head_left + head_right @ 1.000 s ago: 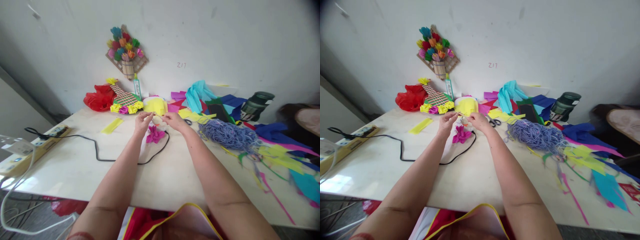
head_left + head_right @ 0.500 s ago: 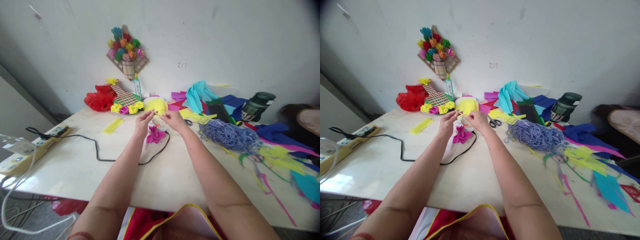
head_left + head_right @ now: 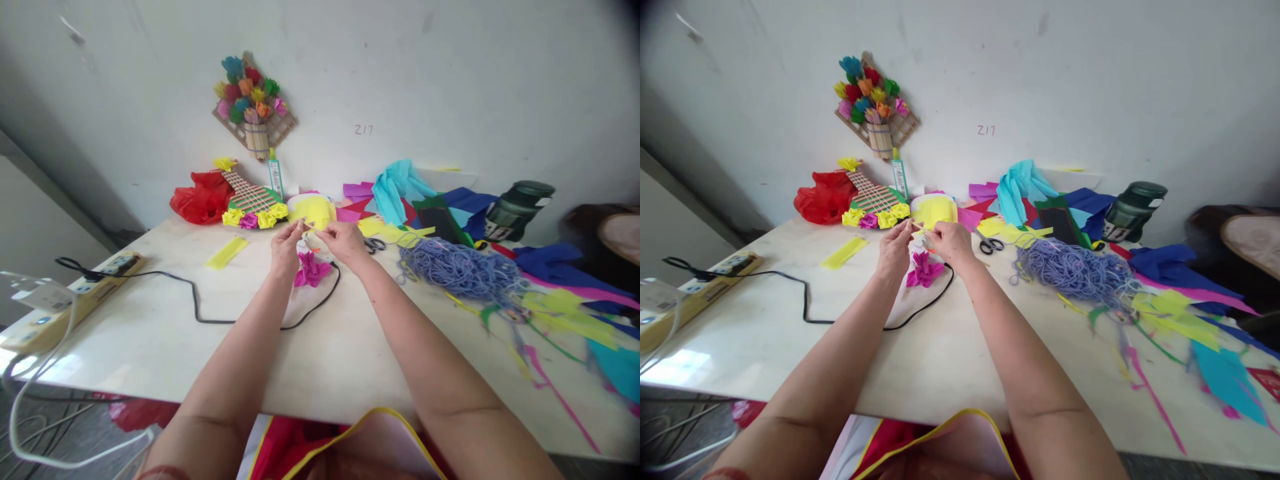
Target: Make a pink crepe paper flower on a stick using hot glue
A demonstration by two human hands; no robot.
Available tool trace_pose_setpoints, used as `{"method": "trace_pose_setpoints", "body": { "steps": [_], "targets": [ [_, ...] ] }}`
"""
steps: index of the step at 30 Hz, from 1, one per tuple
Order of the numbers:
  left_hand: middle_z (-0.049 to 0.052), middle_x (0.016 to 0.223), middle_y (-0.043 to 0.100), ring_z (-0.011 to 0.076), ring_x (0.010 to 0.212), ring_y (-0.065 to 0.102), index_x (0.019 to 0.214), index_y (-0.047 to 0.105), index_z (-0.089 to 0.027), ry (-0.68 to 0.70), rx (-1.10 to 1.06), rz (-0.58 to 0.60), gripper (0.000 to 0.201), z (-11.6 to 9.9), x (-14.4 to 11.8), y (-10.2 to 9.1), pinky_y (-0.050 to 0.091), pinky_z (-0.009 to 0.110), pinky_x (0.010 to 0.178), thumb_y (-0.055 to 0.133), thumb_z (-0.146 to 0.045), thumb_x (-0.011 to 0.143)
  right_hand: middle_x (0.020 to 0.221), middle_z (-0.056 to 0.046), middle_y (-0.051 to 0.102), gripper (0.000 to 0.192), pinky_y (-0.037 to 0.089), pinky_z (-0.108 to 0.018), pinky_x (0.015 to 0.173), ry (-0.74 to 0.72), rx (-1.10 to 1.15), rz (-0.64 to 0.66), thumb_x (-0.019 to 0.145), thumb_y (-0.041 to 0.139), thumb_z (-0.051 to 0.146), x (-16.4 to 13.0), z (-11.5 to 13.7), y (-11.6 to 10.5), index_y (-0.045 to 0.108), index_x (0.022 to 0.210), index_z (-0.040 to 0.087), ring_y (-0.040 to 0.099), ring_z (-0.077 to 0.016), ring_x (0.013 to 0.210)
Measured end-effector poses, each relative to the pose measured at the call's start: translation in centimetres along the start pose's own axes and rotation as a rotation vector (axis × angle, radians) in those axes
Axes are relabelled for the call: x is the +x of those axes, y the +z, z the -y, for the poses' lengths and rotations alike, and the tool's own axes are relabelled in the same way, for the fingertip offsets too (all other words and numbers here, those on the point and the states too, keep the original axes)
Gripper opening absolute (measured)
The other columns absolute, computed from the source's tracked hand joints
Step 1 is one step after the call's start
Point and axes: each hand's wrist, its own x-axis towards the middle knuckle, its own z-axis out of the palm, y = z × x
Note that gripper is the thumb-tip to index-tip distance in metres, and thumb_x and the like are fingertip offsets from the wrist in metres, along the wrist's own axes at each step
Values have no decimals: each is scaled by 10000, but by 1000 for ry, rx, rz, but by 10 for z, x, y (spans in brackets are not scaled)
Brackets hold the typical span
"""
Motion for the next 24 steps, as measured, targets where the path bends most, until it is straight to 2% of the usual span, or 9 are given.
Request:
{"method": "trace_pose_setpoints", "body": {
  "steps": [6, 12, 16, 21, 24],
  "targets": [
    [15, 744, 695, 155, 801, 637, 773, 705, -191, 33, 4, -74, 167, 4, 0, 1, 418, 248, 700, 707, -308, 653, 566, 4, 586, 287, 249, -227, 519, -40, -42, -41, 799, 556, 388, -3, 3, 7, 632, 643, 160, 451, -94, 527],
    [30, 850, 690, 137, 781, 634, 700, 655, -169, 55, 18, -127, 171, 10, 2, -3, 428, 251, 720, 683, -336, 677, 607, -12, 623, 273, 262, -232, 533, -52, -102, -19, 810, 544, 378, -5, 8, 11, 651, 676, 165, 483, -108, 561],
    [23, 752, 675, 137, 724, 644, 727, 630, -166, 48, 7, -95, 225, 9, 2, -2, 443, 260, 718, 666, -387, 703, 626, -17, 634, 275, 255, -235, 527, -29, -106, -7, 811, 540, 383, -5, 9, 11, 659, 687, 168, 493, -114, 576],
    [65, 798, 701, 175, 887, 651, 754, 623, -163, 33, 32, -18, 269, 5, 1, -4, 441, 256, 718, 604, -431, 769, 605, -4, 620, 279, 269, -226, 533, 7, -41, 6, 801, 553, 390, -3, 5, 10, 654, 677, 162, 471, -103, 552],
    [71, 807, 717, 175, 905, 647, 818, 640, -169, 19, 76, 23, 255, 3, 3, -6, 431, 246, 693, 613, -417, 767, 597, 2, 613, 277, 276, -225, 538, 24, -26, 17, 795, 559, 389, -2, 2, 8, 653, 671, 160, 466, -101, 552]
  ]
}}
